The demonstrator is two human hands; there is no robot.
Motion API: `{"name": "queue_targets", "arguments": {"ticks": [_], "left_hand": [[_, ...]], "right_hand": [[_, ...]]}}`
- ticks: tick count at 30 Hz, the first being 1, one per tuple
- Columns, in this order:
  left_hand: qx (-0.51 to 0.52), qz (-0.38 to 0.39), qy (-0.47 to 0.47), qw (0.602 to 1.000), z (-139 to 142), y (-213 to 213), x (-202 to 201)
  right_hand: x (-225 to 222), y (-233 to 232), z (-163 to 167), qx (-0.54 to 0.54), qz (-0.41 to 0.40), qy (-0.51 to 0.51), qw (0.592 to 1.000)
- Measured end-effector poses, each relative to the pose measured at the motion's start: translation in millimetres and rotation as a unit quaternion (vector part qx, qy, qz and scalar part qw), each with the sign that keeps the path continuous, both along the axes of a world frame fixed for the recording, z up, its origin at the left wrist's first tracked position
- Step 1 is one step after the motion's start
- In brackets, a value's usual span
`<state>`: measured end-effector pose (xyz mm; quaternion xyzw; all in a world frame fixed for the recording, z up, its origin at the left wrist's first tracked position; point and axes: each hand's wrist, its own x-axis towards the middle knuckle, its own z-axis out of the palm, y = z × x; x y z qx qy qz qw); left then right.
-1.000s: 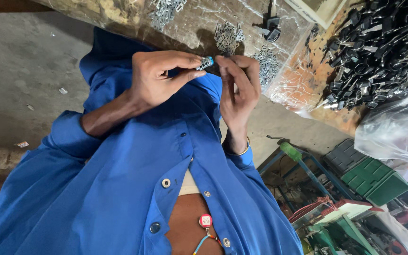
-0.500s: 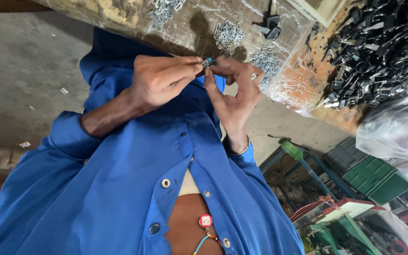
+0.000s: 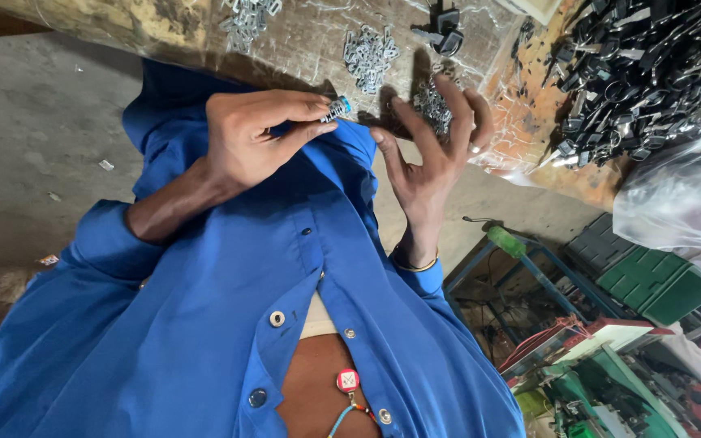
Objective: The person sits at a workbench and assembles small metal lock components by hand, picking parts from piles and a compartment tray, fitting pieces together, and placing finished assemblies on the bench. They repeat the fitting cycle with successive components throughout the clip.
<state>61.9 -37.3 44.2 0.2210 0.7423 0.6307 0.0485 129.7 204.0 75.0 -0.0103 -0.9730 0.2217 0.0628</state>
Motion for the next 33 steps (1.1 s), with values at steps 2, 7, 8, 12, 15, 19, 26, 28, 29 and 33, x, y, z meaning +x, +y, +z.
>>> {"name": "queue_targets", "arguments": {"ticks": [2,7,8,12,15,19,26,28,29,33], "left_hand": [[0.009,-0.002,-0.007,1.000,-1.5,0.6,0.3],[0.015,0.002,-0.009,1.000,-4.8,1.9,2.7],[0.016,0.001,-0.010,1.000,-5.3,2.0,2.8],[0.019,-0.002,-0.016,1.000,-7.4,1.5,2.9],[0.020,-0.006,-0.017,1.000,-8.1,0.7,3.5],[0.015,-0.007,-0.007,1.000,-9.1,0.9,3.0],[0.015,-0.001,-0.007,1.000,-8.2,0.8,2.6],[0.017,-0.002,-0.010,1.000,-8.0,1.2,2.1],[0.016,-0.003,-0.010,1.000,-8.3,1.8,1.3],[0.019,-0.002,-0.011,1.000,-6.5,1.5,2.5]], "right_hand": [[1.3,1.3,-1.9,-0.045,-0.013,0.013,0.999],[5.9,3.3,-2.2,-0.081,-0.031,0.017,0.996],[6.7,4.3,-1.5,-0.017,-0.015,0.012,1.000],[14.1,4.9,0.0,0.015,0.026,0.008,1.000],[16.6,5.6,-3.5,-0.039,0.007,-0.010,0.999],[17.1,5.8,-10.3,-0.088,-0.014,0.032,0.996],[20.9,8.5,-15.2,0.017,0.009,0.045,0.999],[19.7,9.3,-17.9,0.009,0.013,0.078,0.997],[18.7,9.4,-19.3,0.006,0.021,0.103,0.994],[13.7,6.4,-19.4,-0.031,0.034,0.154,0.987]]}}
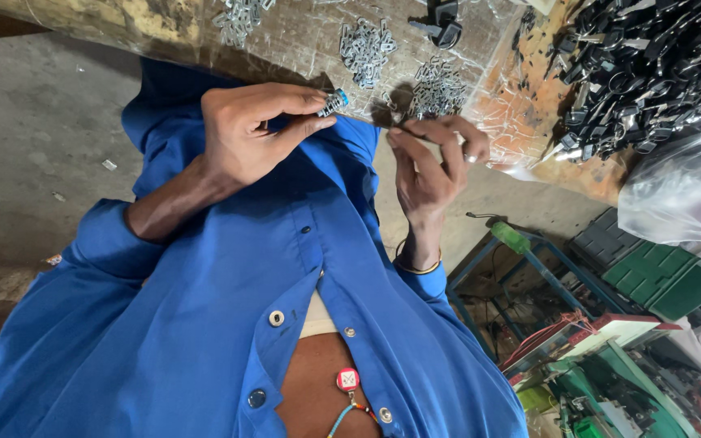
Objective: The person sits at a workbench and assembles small metal lock components by hand, picking parts from piles and a compartment tray, fitting pieces together, and placing finished assemblies on the bench. They repeat the fitting cycle with successive components throughout the clip.
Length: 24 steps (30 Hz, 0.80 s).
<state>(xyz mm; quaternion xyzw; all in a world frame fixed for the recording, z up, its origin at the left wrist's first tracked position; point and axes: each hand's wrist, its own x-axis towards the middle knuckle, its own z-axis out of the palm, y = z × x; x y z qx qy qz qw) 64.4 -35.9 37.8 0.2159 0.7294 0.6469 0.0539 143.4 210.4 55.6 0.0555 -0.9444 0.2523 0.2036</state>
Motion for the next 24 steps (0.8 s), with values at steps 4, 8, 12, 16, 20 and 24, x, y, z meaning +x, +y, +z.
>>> {"name": "queue_targets", "arguments": {"ticks": [4,8,12,16,20,24], "left_hand": [[-0.014,0.004,0.001,1.000,1.4,-0.1,0.1],[-0.014,0.010,0.004,1.000,2.8,0.6,0.5],[-0.017,0.011,0.007,1.000,2.1,0.6,0.1],[-0.042,0.010,0.035,0.998,1.2,-2.1,0.1],[-0.072,0.000,0.101,0.992,1.0,-3.6,0.3],[-0.102,-0.018,0.189,0.977,2.7,-4.0,0.5]], "right_hand": [[-3.8,-15.1,8.7,-0.095,-0.032,-0.047,0.994],[-15.1,-36.0,14.2,-0.140,0.003,-0.062,0.988],[-24.6,-50.4,19.4,-0.155,0.038,-0.062,0.985],[-29.7,-59.9,22.2,-0.214,0.018,-0.079,0.973],[-28.5,-60.8,26.5,-0.250,-0.011,-0.140,0.958],[-24.4,-51.4,34.8,-0.181,-0.008,-0.177,0.967]]}}
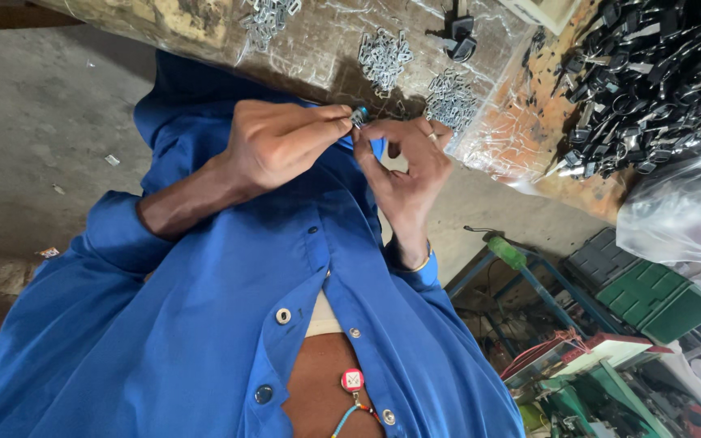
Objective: The person sits at a workbench and assembles small metal lock components by hand, picking parts from piles and a compartment tray, fitting pieces together, and placing finished assemblies on the bench. They repeat the fitting cycle with successive components throughout the clip.
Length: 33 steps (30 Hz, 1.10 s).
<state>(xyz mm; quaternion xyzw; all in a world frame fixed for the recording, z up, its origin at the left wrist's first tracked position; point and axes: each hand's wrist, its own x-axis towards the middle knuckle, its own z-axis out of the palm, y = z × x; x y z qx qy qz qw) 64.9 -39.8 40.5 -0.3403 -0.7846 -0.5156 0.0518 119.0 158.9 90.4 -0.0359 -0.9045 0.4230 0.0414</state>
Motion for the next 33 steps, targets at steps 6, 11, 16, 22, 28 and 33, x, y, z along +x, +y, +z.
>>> {"name": "queue_targets", "arguments": {"ticks": [6,11,16,22,28,33], "left_hand": [[0.036,0.001,-0.095,0.995,2.9,0.3,1.5],[0.063,0.020,-0.134,0.989,2.2,-2.9,0.6],[0.071,0.022,-0.148,0.986,1.0,-2.2,-0.7],[0.066,0.023,-0.158,0.985,1.4,0.0,-1.6],[0.047,0.025,-0.151,0.987,0.0,1.3,-2.4],[0.040,0.026,-0.125,0.991,-1.4,0.5,-0.8]], "right_hand": [[2.4,15.3,5.4,0.024,-0.015,0.007,1.000],[1.7,18.4,-10.6,0.230,0.014,0.131,0.964],[10.8,16.4,-14.1,0.181,0.039,0.122,0.975],[7.4,0.8,-11.0,-0.032,-0.029,0.070,0.997],[0.1,-9.1,-13.6,-0.063,0.012,0.078,0.995],[-2.9,-16.4,-13.6,-0.125,-0.064,0.025,0.990]]}}
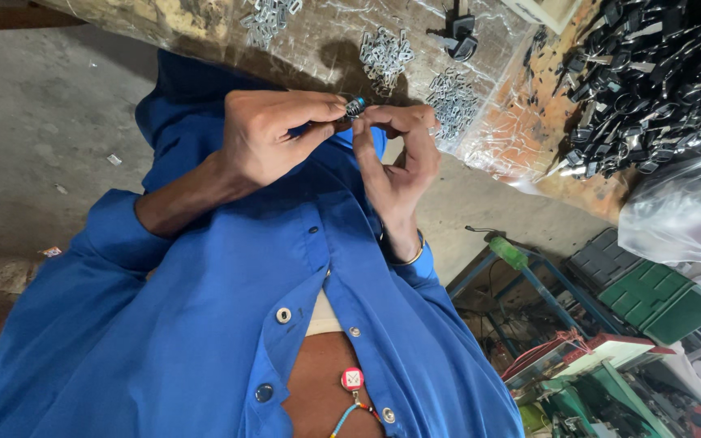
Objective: The person sits at a workbench and assembles small metal lock components by hand, picking parts from piles and a compartment tray, fitting pieces together, and placing finished assemblies on the bench. They repeat the fitting cycle with successive components throughout the clip.
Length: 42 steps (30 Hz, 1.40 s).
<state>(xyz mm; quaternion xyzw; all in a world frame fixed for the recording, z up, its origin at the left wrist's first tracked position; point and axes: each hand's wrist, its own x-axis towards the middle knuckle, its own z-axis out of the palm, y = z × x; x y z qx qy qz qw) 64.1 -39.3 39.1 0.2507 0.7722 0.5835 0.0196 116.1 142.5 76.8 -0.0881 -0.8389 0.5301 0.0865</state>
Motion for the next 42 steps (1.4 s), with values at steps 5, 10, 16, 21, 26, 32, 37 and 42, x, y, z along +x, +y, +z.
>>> {"name": "queue_targets", "arguments": {"ticks": [5,10,16,21,26,32,37,42], "left_hand": [[-0.018,-0.011,0.048,0.999,-0.6,-2.6,0.0],[-0.044,-0.025,0.088,0.995,0.7,-5.6,0.0],[-0.007,-0.003,0.053,0.999,1.6,-1.2,-2.6],[0.023,0.000,0.016,1.000,2.1,-1.6,-4.1],[0.035,-0.002,-0.017,0.999,1.0,-1.4,-3.2],[0.035,-0.003,-0.028,0.999,2.7,-0.5,-3.1],[0.035,0.004,-0.043,0.998,4.5,0.0,-3.3],[0.021,0.010,-0.024,0.999,3.5,0.6,-1.3]], "right_hand": [[0.9,-0.5,10.7,0.168,0.045,0.057,0.983],[2.5,0.9,12.0,0.176,0.053,0.024,0.983],[10.3,28.3,3.8,0.114,0.061,-0.002,0.992],[14.9,46.9,-11.2,0.319,0.039,0.083,0.943],[18.8,51.9,-16.8,0.347,0.062,0.108,0.929],[15.6,51.9,-8.4,0.358,0.103,0.121,0.920],[11.8,41.8,-3.7,0.292,0.098,0.099,0.946],[14.3,19.7,-3.5,0.085,0.050,0.013,0.995]]}}
